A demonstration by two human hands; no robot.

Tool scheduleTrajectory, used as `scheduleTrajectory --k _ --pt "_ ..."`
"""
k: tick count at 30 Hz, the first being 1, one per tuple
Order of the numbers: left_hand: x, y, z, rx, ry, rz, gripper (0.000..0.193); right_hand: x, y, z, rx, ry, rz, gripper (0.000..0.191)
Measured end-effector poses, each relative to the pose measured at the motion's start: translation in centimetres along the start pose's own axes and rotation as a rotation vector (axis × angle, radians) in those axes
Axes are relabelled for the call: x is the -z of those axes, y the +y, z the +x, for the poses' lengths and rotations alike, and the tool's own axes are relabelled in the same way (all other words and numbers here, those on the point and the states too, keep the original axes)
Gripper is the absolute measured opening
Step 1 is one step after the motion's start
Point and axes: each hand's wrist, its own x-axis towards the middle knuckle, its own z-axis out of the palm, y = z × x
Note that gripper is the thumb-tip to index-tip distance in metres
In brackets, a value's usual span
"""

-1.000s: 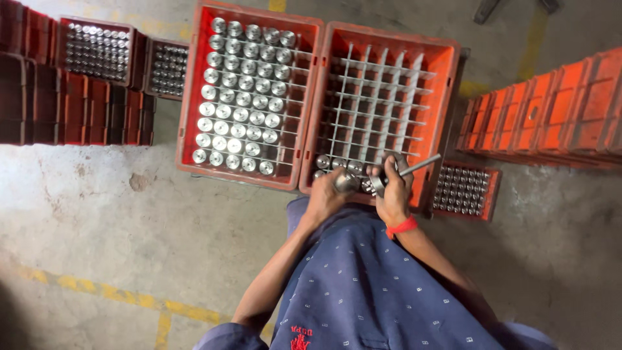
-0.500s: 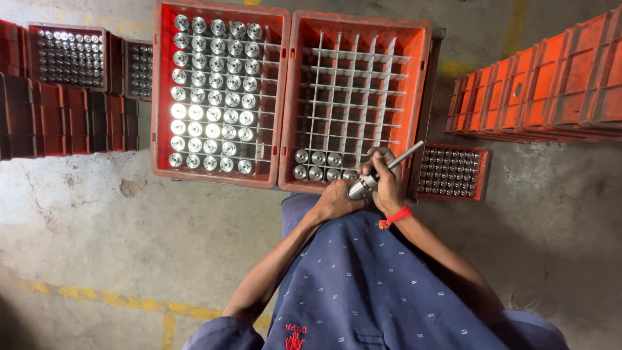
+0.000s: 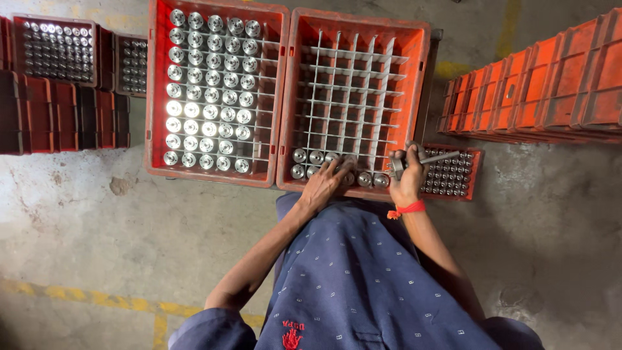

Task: The person moves a crate of metal balls from a cart to the floor, then uses a metal scoop to transfer the balls one by one into an empty crate. The person continues scooping and placing the balls until the second crate is partially filled.

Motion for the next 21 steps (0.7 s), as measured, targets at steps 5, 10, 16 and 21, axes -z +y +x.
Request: scheduleTrajectory --k 5,10,16,21 --pt "1.2 -1.1 -1.9 0.089 0.144 -0.343 0.048 1.1 1.5 -1.4 -0.076 -0.003 0.075 0.009" --pt "6.2 -6.0 -5.6 0.401 0.347 -0.027 0.018 2.3 2.6 -2.8 -0.107 0.000 0.029 0.010" --pt "8.9 -12.6 -8.7 0.688 0.425 0.425 0.030 1.3 3.4 -2.9 -0.131 -0.068 -0.059 0.011" --pt "11.0 -12.7 -9.1 0.810 0.163 0.140 0.037 0.3 3.8 -3.2 -0.134 -0.178 -0.062 0.012"
